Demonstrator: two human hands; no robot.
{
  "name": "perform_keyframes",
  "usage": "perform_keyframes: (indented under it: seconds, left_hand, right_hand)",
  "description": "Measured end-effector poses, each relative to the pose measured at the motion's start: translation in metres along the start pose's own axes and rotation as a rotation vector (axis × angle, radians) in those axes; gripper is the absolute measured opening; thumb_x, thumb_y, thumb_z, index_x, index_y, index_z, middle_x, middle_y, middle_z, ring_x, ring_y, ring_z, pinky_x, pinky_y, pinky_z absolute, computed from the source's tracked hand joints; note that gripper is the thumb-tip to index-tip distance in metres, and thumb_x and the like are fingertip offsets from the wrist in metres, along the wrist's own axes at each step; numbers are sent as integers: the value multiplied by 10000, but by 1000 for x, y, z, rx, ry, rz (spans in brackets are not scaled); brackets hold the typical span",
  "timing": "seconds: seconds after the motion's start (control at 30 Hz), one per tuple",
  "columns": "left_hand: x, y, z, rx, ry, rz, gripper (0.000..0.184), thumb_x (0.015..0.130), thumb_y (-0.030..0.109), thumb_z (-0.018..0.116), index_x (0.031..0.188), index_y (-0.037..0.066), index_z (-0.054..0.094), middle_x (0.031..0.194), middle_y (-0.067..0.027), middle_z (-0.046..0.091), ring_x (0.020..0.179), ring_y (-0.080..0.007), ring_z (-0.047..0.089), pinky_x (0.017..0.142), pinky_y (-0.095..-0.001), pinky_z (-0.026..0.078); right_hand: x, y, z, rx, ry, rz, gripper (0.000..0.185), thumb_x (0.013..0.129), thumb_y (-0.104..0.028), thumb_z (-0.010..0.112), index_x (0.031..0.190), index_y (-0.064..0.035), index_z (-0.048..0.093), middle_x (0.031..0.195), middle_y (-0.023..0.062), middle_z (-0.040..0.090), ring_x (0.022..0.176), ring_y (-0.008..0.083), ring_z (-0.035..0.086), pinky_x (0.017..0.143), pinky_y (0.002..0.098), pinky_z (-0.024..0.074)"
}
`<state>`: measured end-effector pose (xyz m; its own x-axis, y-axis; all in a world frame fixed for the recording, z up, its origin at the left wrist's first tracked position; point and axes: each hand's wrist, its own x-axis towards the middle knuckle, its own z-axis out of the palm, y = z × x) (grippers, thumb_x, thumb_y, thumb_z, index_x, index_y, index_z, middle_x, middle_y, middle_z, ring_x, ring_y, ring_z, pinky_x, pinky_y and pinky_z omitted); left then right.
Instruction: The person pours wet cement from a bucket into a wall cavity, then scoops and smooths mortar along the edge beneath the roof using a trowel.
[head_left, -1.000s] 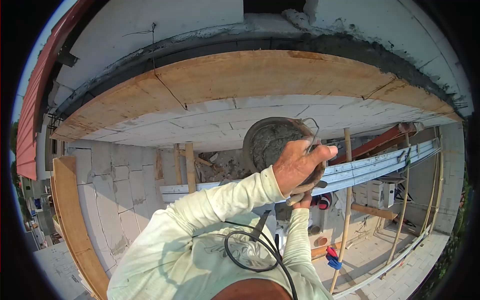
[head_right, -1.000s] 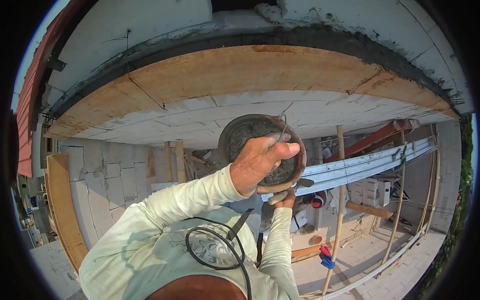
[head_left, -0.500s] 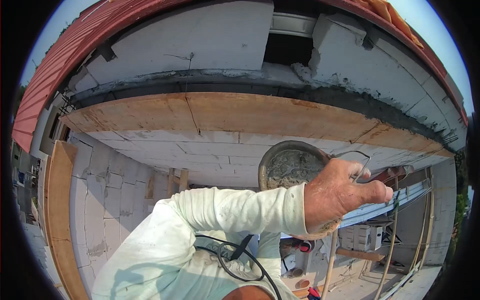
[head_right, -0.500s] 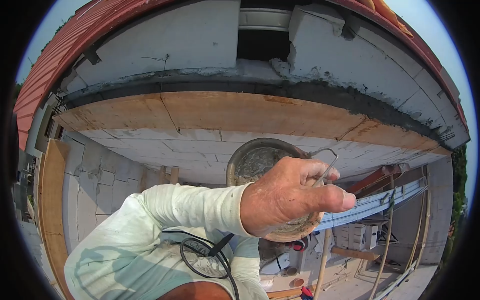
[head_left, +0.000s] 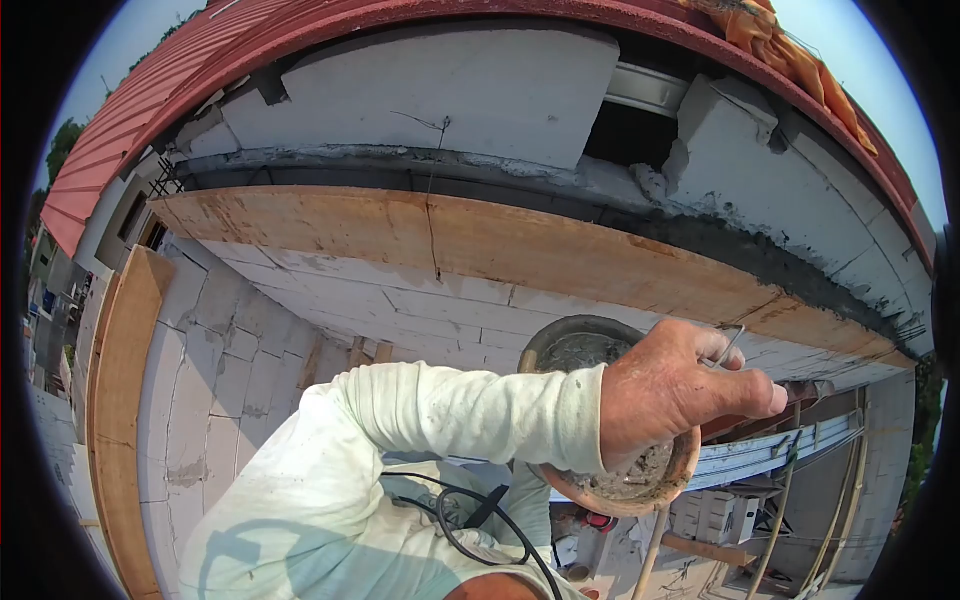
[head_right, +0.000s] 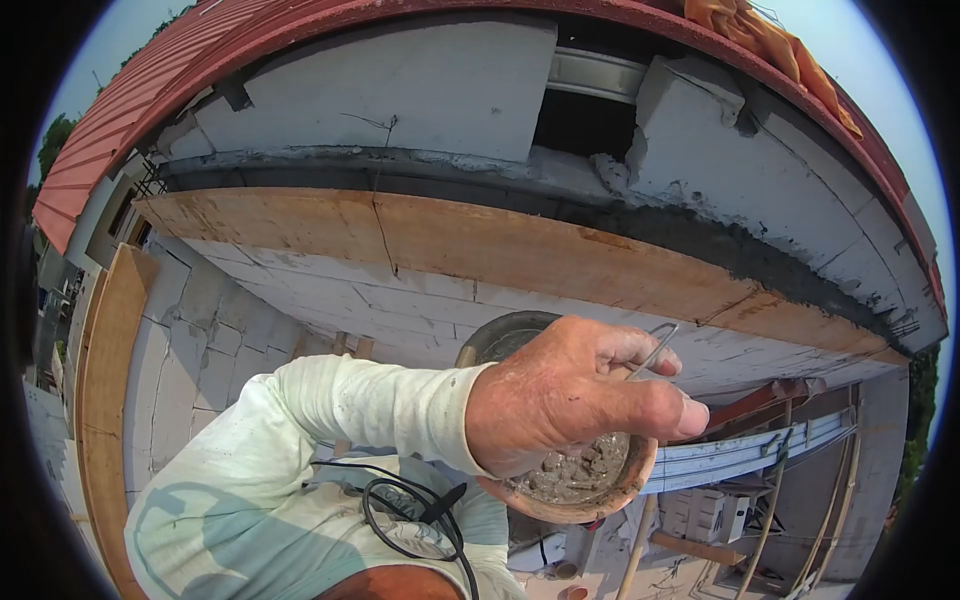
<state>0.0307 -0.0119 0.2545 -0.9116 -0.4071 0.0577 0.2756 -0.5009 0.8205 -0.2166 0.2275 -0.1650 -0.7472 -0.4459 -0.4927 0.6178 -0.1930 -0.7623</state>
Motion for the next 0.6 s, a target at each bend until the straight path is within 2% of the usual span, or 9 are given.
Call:
perform_keyframes:
  seconds: [0.03,0.07,0.1,0.2,0.37,0.43,0.5,0.6]
  left_hand:
    - [-2,7,-4,21,10,15,628,775,410,723,1082,-107,538,792,-113,625,645,-92,593,531,-206,447]
    - [-4,14,-9,97,75,-19,511,777,409,718,990,-39,591,709,-32,583,600,-59,536,490,-187,390]
    - [-3,22,-13,101,68,-12,511,777,409,718,990,-39,591,709,-32,583,600,-59,536,490,-187,390]
    - [-7,48,-17,178,26,-17,421,770,417,714,881,18,636,575,47,400,485,-34,350,426,-201,276]
    - [0,92,-18,404,22,0,414,771,407,700,915,22,648,552,57,379,447,-36,311,398,-216,230]
    - [-4,112,-15,440,93,70,268,774,285,699,775,33,609,578,2,433,444,-71,352,407,-244,296]
    - [-9,132,-5,558,221,104,257,787,278,692,803,45,586,601,2,452,464,-73,375,426,-241,321]
    - [-10,151,-4,621,220,243,267,780,290,703,814,51,589,583,1,482,441,-67,391,410,-241,330]
  right_hand:
    - [-5,-6,8,-22,-8,-24,447,861,-236,568,1239,-9,490,1198,168,570,1081,304,569,937,456,463]
    - [-9,-12,18,-46,-28,-53,449,861,-236,569,1241,-10,489,1200,168,569,1082,304,569,937,456,463]
    - [-13,-18,29,-72,-44,-80,451,862,-237,569,1242,-10,487,1202,168,568,1083,304,568,938,456,463]
    - [-30,-35,71,-156,-116,-174,457,862,-240,571,1248,-11,484,1207,168,566,1087,305,567,940,455,461]
    - [-64,-52,153,-252,-275,-317,468,863,-245,575,1257,-12,477,1216,168,562,1092,306,564,943,454,459]
    - [-80,-56,184,-284,-340,-368,472,864,-246,576,1261,-13,475,1219,168,560,1094,307,563,944,454,459]
    - [-94,-57,213,-304,-398,-415,476,864,-248,577,1265,-13,472,1223,169,558,1096,307,562,945,454,458]
    - [-114,-55,253,-327,-484,-486,483,865,-251,579,1271,-14,469,1228,169,556,1100,308,560,947,453,456]
